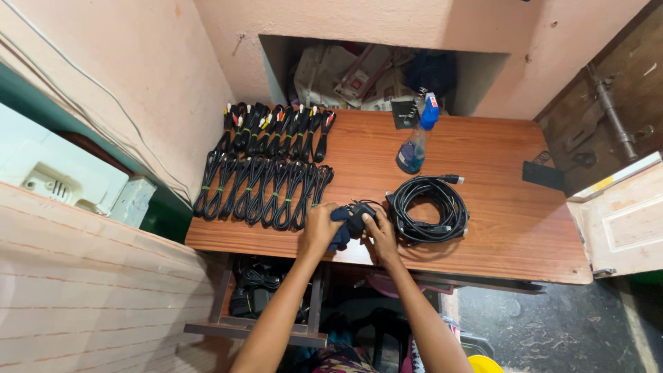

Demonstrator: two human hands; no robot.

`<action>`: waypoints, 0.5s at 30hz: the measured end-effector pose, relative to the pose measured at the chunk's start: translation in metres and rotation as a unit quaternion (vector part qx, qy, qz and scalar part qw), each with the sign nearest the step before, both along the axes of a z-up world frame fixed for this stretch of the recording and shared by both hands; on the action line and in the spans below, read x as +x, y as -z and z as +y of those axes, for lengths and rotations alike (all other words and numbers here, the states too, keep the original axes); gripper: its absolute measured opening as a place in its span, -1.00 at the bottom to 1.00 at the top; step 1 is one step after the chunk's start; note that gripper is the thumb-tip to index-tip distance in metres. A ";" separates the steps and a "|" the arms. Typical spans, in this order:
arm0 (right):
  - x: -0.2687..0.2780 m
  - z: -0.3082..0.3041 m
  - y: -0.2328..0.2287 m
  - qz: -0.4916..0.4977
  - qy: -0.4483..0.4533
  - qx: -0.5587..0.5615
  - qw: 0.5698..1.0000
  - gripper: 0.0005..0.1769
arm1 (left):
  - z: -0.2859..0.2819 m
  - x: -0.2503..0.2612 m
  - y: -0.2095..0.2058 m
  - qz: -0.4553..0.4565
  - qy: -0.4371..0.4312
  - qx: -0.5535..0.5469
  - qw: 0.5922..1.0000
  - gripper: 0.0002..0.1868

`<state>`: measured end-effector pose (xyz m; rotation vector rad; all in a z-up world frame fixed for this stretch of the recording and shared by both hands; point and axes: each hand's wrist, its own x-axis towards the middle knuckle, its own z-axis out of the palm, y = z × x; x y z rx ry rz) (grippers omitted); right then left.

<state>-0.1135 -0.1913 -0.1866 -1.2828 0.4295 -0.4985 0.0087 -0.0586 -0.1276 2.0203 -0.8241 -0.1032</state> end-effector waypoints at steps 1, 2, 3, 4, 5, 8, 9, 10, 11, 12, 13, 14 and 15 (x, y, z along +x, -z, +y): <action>0.000 0.000 -0.001 0.000 -0.001 0.000 1.000 -0.70 | 0.001 0.000 0.001 0.000 -0.001 0.000 1.000 -0.73; -0.001 0.000 -0.002 -0.003 -0.004 -0.009 1.000 -0.70 | 0.003 -0.001 0.000 -0.007 0.007 0.002 1.000 -0.71; -0.001 0.000 -0.002 -0.006 -0.007 -0.018 1.000 -0.70 | 0.005 -0.003 -0.002 -0.014 0.016 0.005 1.000 -0.68; 0.000 0.000 -0.003 -0.006 -0.008 -0.018 1.000 -0.70 | 0.005 -0.005 -0.005 -0.014 0.016 0.004 1.000 -0.68; 0.000 0.000 -0.004 -0.006 0.004 -0.070 0.997 -0.71 | 0.005 -0.008 -0.008 -0.038 0.030 -0.008 0.999 -0.71; 0.001 0.002 -0.005 0.004 0.021 -0.137 0.990 -0.73 | -0.005 -0.014 -0.021 -0.076 0.032 -0.041 0.996 -0.67; 0.000 0.002 -0.004 0.015 0.026 -0.152 0.988 -0.73 | -0.011 -0.016 -0.026 -0.090 0.018 -0.062 0.994 -0.60; 0.001 0.002 -0.004 0.014 0.028 -0.152 0.988 -0.73 | -0.016 -0.016 -0.031 -0.091 0.019 -0.062 0.994 -0.60; 0.001 0.002 -0.003 0.024 0.025 -0.182 0.983 -0.73 | -0.020 -0.016 -0.035 -0.098 0.015 -0.066 0.993 -0.66; 0.000 0.002 -0.002 0.036 0.021 -0.210 0.977 -0.73 | -0.022 -0.016 -0.039 -0.103 0.011 -0.068 0.992 -0.71; -0.001 0.002 0.000 0.036 0.022 -0.211 0.977 -0.73 | -0.024 -0.015 -0.041 -0.103 0.011 -0.069 0.992 -0.71; 0.000 0.002 0.002 0.030 0.023 -0.194 0.980 -0.74 | -0.025 -0.014 -0.042 -0.091 0.017 -0.065 0.994 -0.72; 0.000 0.002 0.004 0.024 0.024 -0.177 0.984 -0.75 | -0.026 -0.012 -0.041 -0.079 0.022 -0.061 0.995 -0.74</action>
